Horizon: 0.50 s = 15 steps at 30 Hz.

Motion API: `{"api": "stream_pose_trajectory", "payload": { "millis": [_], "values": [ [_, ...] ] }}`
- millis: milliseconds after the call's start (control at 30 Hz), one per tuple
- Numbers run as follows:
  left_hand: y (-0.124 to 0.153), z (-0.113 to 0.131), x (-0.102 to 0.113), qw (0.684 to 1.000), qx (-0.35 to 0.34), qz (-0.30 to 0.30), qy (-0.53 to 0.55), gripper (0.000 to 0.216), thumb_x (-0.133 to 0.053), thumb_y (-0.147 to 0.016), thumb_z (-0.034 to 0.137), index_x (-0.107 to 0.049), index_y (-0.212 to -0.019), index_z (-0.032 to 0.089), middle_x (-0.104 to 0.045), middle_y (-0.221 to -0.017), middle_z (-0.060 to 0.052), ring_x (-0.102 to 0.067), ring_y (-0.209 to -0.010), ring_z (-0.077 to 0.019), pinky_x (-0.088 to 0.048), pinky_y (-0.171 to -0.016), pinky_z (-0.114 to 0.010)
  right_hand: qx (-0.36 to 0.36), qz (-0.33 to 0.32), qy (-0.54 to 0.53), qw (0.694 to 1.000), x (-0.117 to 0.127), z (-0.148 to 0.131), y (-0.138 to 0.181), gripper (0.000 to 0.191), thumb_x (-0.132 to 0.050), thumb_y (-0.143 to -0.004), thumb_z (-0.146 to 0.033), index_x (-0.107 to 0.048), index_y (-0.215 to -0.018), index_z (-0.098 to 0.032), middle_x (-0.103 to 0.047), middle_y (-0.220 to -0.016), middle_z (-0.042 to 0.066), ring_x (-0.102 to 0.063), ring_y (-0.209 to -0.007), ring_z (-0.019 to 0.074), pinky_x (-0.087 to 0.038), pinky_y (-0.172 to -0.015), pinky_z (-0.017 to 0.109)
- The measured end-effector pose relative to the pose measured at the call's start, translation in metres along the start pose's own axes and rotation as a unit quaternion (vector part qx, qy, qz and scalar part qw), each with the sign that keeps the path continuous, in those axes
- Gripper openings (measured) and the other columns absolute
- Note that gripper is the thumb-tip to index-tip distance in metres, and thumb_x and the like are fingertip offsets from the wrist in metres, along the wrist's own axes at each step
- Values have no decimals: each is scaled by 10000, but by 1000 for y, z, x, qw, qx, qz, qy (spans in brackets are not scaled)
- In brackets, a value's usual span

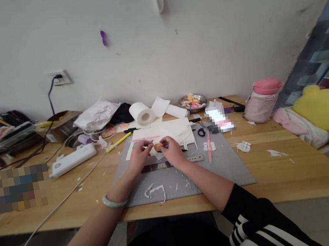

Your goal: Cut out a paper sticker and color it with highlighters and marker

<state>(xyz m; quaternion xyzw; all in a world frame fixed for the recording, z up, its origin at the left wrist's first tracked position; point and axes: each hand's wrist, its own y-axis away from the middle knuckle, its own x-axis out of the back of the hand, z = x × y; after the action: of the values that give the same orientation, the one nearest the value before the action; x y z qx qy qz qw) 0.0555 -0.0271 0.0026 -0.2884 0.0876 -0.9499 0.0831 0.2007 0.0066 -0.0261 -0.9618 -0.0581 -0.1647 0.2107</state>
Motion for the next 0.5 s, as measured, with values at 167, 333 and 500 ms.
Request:
{"api": "stream_pose_trajectory", "payload": {
  "millis": [167,333,500],
  "values": [
    [0,-1,-1,1000,0,-5,-1,202,-538,-889,314,-592,-916,122,-616,-855,-23,-592,-720,-126,-511,-678,-309,-5,-1,1,1000,1,2,0,190,-561,-888,-301,-599,-961,-130,-626,-922,33,-612,-802,148,-521,-735,343],
    [-1,-3,-2,1000,-7,-13,-3,206,-534,-891,315,-594,-940,124,-620,-900,-36,-603,-786,-144,-516,-712,-329,-9,5,4,1000,1,5,-1,195,-558,-890,-305,-599,-968,-131,-626,-928,35,-611,-805,149,-520,-738,345],
    [-2,-5,-3,1000,-9,-24,-11,210,-538,-889,315,-596,-955,124,-624,-929,-43,-607,-822,-155,-516,-742,-348,-11,0,6,1000,0,7,-1,198,-556,-892,-303,-598,-980,-131,-627,-941,38,-613,-809,149,-523,-735,344]
  ]
}}
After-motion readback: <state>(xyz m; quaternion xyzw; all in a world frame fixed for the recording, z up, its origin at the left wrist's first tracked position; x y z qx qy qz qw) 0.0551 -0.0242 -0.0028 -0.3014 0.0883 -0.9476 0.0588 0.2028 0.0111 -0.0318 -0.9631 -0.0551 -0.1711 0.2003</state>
